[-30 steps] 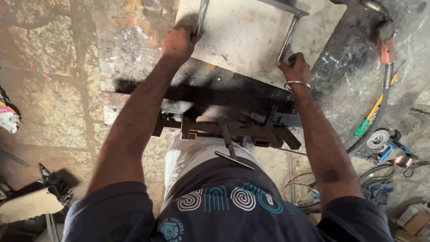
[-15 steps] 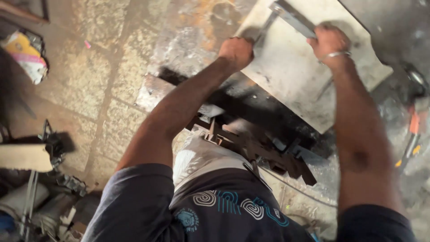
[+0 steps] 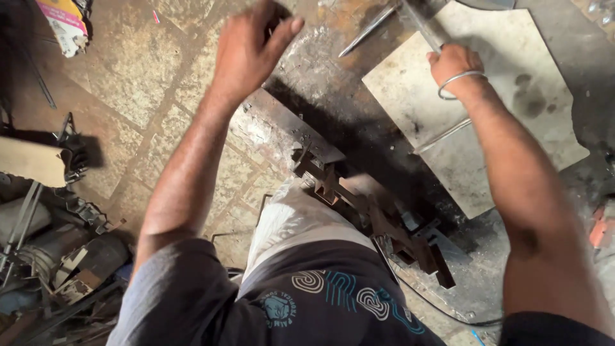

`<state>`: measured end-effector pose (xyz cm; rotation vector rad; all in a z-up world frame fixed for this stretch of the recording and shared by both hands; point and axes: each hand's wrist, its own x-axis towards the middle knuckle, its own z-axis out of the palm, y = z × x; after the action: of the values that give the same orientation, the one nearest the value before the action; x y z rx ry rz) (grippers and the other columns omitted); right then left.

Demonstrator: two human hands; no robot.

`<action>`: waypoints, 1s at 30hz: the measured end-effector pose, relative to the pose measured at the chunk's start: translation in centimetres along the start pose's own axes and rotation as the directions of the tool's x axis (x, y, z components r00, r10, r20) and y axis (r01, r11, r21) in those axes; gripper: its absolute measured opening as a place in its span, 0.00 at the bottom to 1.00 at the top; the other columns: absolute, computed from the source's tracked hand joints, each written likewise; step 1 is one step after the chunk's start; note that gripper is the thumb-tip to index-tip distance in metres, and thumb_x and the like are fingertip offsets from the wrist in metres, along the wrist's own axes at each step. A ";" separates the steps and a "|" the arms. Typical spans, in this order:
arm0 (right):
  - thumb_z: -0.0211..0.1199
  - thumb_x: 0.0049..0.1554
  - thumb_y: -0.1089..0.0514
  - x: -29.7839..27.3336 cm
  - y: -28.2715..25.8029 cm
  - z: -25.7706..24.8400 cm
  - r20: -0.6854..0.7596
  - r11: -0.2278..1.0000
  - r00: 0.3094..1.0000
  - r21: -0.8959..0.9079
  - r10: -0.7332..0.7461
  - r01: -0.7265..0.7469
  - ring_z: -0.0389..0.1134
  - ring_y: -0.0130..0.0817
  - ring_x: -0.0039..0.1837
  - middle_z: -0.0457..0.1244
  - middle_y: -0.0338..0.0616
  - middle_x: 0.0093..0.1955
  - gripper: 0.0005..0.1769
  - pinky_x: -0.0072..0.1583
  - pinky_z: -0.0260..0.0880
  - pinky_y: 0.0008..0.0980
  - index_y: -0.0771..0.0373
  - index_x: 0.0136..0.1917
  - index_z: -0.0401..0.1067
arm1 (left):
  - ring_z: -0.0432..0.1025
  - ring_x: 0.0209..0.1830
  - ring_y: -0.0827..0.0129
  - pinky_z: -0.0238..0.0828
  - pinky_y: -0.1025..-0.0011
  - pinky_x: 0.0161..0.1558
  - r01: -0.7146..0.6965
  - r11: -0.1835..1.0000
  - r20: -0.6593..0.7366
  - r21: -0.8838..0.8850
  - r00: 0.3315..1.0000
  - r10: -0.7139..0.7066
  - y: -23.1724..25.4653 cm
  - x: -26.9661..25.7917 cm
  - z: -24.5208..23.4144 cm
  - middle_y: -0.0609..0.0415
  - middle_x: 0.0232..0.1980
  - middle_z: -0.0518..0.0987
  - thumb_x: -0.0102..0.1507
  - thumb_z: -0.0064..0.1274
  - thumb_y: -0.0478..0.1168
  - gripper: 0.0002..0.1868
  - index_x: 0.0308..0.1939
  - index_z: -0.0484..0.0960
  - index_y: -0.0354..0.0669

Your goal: Welding and assembling metal components at a workshop station.

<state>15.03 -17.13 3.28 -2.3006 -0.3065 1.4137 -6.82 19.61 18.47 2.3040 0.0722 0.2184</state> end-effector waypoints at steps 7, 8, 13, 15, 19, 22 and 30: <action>0.59 0.70 0.39 -3.1 -4.0 -2.1 -0.015 0.959 0.970 -0.154 -0.242 0.237 0.67 0.50 0.41 0.65 0.58 0.38 0.28 0.48 0.71 0.48 0.68 0.46 0.72 | 0.77 0.32 0.70 0.76 0.68 0.34 0.273 0.946 -0.059 -0.172 0.956 -0.287 -2.0 -4.7 0.4 0.50 0.36 0.82 0.75 0.48 0.58 0.26 0.50 0.82 0.34; 0.59 0.68 0.40 -3.9 -4.7 -2.3 0.119 0.944 0.958 0.240 -0.260 0.226 0.67 0.50 0.40 0.63 0.58 0.41 0.26 0.47 0.73 0.48 0.66 0.46 0.70 | 0.76 0.29 0.72 0.75 0.69 0.32 0.369 0.898 -0.044 -0.237 0.920 -0.390 -2.4 -4.9 0.3 0.51 0.34 0.81 0.74 0.47 0.58 0.26 0.49 0.81 0.34; 0.63 0.68 0.42 1.9 0.6 0.2 -0.139 0.945 0.941 -0.157 -0.309 0.287 0.68 0.61 0.45 0.65 0.64 0.44 0.22 0.51 0.71 0.55 0.64 0.48 0.73 | 0.75 0.30 0.73 0.78 0.70 0.33 0.507 0.799 0.049 -0.323 0.852 -0.520 -3.1 -5.3 2.3 0.53 0.36 0.81 0.72 0.47 0.58 0.26 0.50 0.81 0.36; 0.64 0.68 0.43 2.7 0.3 -0.4 -0.379 0.746 0.798 -0.654 -0.468 0.127 0.70 0.60 0.47 0.69 0.61 0.44 0.22 0.51 0.71 0.57 0.65 0.47 0.77 | 0.76 0.30 0.72 0.79 0.69 0.34 0.480 0.809 0.048 -0.339 0.868 -0.494 -3.2 -3.5 3.1 0.53 0.37 0.83 0.72 0.47 0.59 0.26 0.51 0.81 0.38; 0.63 0.68 0.41 -3.4 0.1 -0.6 -0.346 0.687 0.820 -0.723 -0.456 0.077 0.70 0.60 0.47 0.69 0.58 0.42 0.21 0.50 0.68 0.58 0.62 0.51 0.78 | 0.78 0.35 0.66 0.76 0.61 0.38 0.340 0.931 0.053 -0.130 0.940 -0.336 -3.1 -2.1 7.9 0.48 0.38 0.84 0.72 0.49 0.62 0.28 0.48 0.84 0.38; 0.63 0.68 0.37 -5.4 1.9 -3.1 -0.321 0.754 0.885 -0.655 -0.338 0.050 0.70 0.58 0.50 0.70 0.56 0.44 0.24 0.52 0.67 0.57 0.61 0.51 0.78 | 0.77 0.34 0.64 0.76 0.59 0.39 0.291 0.956 0.270 0.037 0.918 -0.290 -1.3 2.3 12.7 0.46 0.40 0.84 0.71 0.47 0.66 0.31 0.48 0.83 0.40; 0.70 0.64 0.37 -3.0 15.5 -6.8 -0.492 0.799 0.760 -0.599 -0.424 0.059 0.71 0.56 0.51 0.69 0.54 0.49 0.22 0.52 0.69 0.54 0.58 0.53 0.81 | 0.76 0.30 0.63 0.80 0.58 0.34 -0.017 0.930 0.741 0.368 0.610 -0.282 4.3 9.8 28.3 0.45 0.38 0.83 0.70 0.36 0.66 0.33 0.51 0.79 0.39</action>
<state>19.20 -33.68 1.16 -2.8753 -0.8784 0.3965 7.90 -2.68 4.15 2.5135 -0.1836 -0.9863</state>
